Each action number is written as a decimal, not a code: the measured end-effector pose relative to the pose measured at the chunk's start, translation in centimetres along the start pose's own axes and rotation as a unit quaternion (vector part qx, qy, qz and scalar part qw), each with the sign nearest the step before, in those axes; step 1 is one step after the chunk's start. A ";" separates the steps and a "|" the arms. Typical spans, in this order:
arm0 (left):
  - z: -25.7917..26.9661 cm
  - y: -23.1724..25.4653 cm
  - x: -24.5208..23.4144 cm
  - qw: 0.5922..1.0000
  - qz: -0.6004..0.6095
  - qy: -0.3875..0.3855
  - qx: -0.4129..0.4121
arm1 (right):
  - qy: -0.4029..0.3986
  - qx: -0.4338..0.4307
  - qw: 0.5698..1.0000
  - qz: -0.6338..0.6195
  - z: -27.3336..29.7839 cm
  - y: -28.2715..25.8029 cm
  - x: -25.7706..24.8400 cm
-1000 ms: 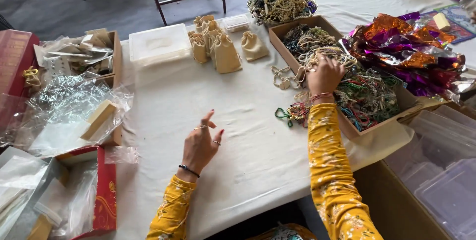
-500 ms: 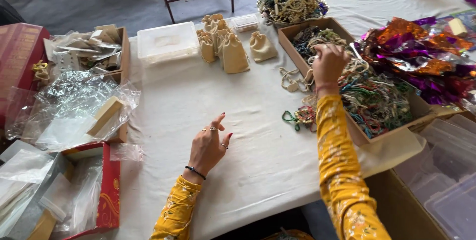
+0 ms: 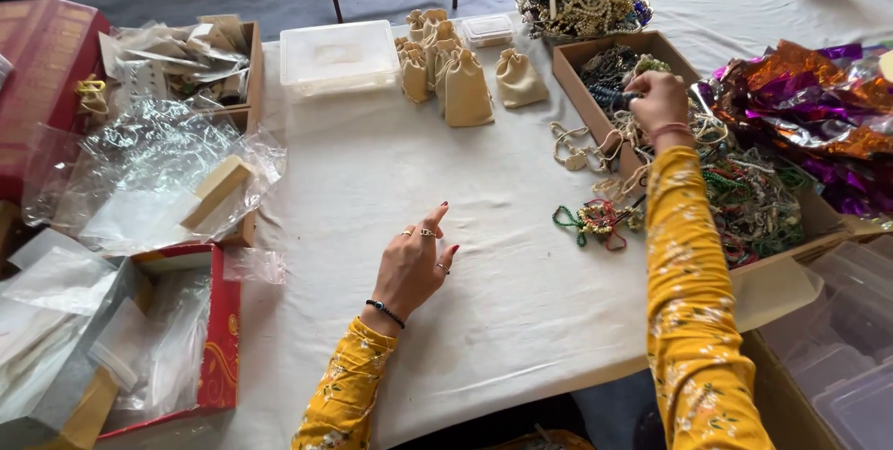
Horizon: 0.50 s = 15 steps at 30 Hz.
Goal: The person sits at a table and packs beaded necklaces into small beige drawstring pouches. They first place a green beaded necklace into a clear plastic bag, then transfer it into a pouch and tie it closed. They repeat the process with a second necklace, placing it directly into a pouch and securing the drawstring.
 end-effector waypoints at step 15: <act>0.0 1.3 0.0 0.999 -0.031 0.003 0.028 | 0.217 -0.206 0.954 0.033 -9.1 7.6 0.4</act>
Point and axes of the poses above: each hand's wrist, its own z-axis away from the middle knuckle, its own x-axis out of the palm, y = z × x, the point moved 9 cm from there along -z, towards the middle knuckle, and after that the axes turned 4 degrees about x, right-handed, at the moved point
